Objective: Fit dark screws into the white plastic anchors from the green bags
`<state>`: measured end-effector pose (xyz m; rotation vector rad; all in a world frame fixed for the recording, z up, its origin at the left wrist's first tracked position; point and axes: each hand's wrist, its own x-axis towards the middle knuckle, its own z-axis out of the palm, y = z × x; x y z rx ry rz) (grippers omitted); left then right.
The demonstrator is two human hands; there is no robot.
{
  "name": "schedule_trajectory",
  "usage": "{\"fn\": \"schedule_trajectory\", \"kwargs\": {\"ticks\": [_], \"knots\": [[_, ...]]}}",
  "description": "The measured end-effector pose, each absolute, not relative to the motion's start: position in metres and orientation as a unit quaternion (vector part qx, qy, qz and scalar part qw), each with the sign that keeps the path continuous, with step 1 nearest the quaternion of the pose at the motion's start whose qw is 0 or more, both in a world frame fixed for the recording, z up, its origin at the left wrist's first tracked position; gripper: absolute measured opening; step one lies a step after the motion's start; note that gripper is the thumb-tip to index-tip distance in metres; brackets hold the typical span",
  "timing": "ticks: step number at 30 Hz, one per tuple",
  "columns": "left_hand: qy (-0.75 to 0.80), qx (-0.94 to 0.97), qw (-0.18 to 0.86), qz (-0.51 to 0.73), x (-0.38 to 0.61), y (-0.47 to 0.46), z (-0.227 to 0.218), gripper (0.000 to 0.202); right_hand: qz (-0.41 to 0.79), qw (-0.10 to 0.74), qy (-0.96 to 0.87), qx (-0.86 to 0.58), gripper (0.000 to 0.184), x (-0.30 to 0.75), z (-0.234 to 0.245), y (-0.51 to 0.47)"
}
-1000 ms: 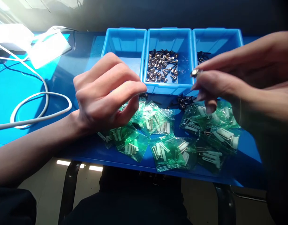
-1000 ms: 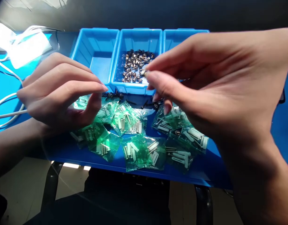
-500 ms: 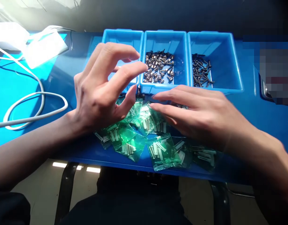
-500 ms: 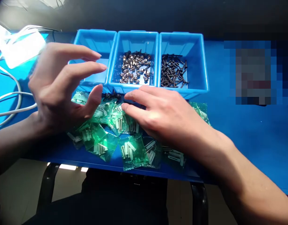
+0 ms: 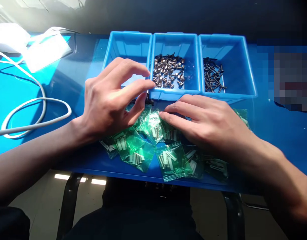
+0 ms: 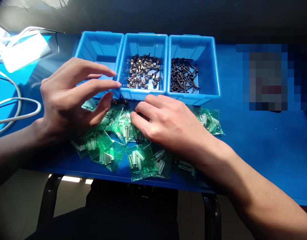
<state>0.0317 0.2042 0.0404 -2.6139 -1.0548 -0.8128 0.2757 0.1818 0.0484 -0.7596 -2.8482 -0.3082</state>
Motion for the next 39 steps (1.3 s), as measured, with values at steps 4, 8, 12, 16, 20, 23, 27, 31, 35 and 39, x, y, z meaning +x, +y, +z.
{"fn": "schedule_trajectory", "kwargs": {"ticks": [4, 8, 12, 16, 20, 23, 27, 31, 35, 39], "knots": [[-0.339, -0.891, 0.096, -0.285, 0.030, 0.208, 0.040, 0.031, -0.075, 0.093, -0.952, -0.281, 0.030, 0.275, 0.048, 0.181], [-0.329, -0.894, 0.101, -0.286, 0.028, 0.209, 0.040, 0.029, -0.077, 0.077, -0.952, -0.285, 0.030, 0.273, 0.050, 0.178], [-0.336, -0.889, 0.104, -0.294, 0.029, 0.208, 0.042, 0.027, -0.101, 0.121, -0.947, -0.281, 0.027, 0.275, 0.051, 0.177], [-0.321, -0.893, 0.117, -0.294, 0.028, 0.209, 0.044, 0.023, -0.138, 0.076, -0.950, -0.269, 0.031, 0.282, 0.054, 0.177], [-0.322, -0.893, 0.124, -0.289, 0.028, 0.209, 0.044, 0.025, -0.100, 0.001, -0.958, -0.267, 0.042, 0.284, 0.058, 0.176], [-0.312, -0.896, 0.126, -0.291, 0.029, 0.209, 0.045, 0.025, -0.086, 0.017, -0.961, -0.264, 0.036, 0.279, 0.057, 0.176], [-0.308, -0.891, 0.133, -0.306, 0.028, 0.209, 0.044, 0.026, -0.092, 0.051, -0.961, -0.255, 0.031, 0.275, 0.055, 0.178], [-0.311, -0.888, 0.138, -0.308, 0.026, 0.212, 0.042, 0.025, -0.128, 0.098, -0.953, -0.258, 0.026, 0.280, 0.063, 0.174], [-0.308, -0.889, 0.137, -0.309, 0.025, 0.215, 0.042, 0.023, -0.158, 0.094, -0.947, -0.264, 0.027, 0.284, 0.068, 0.170], [-0.327, -0.884, 0.120, -0.311, 0.025, 0.216, 0.043, 0.021, -0.141, 0.073, -0.957, -0.242, 0.035, 0.280, 0.059, 0.174]]}}
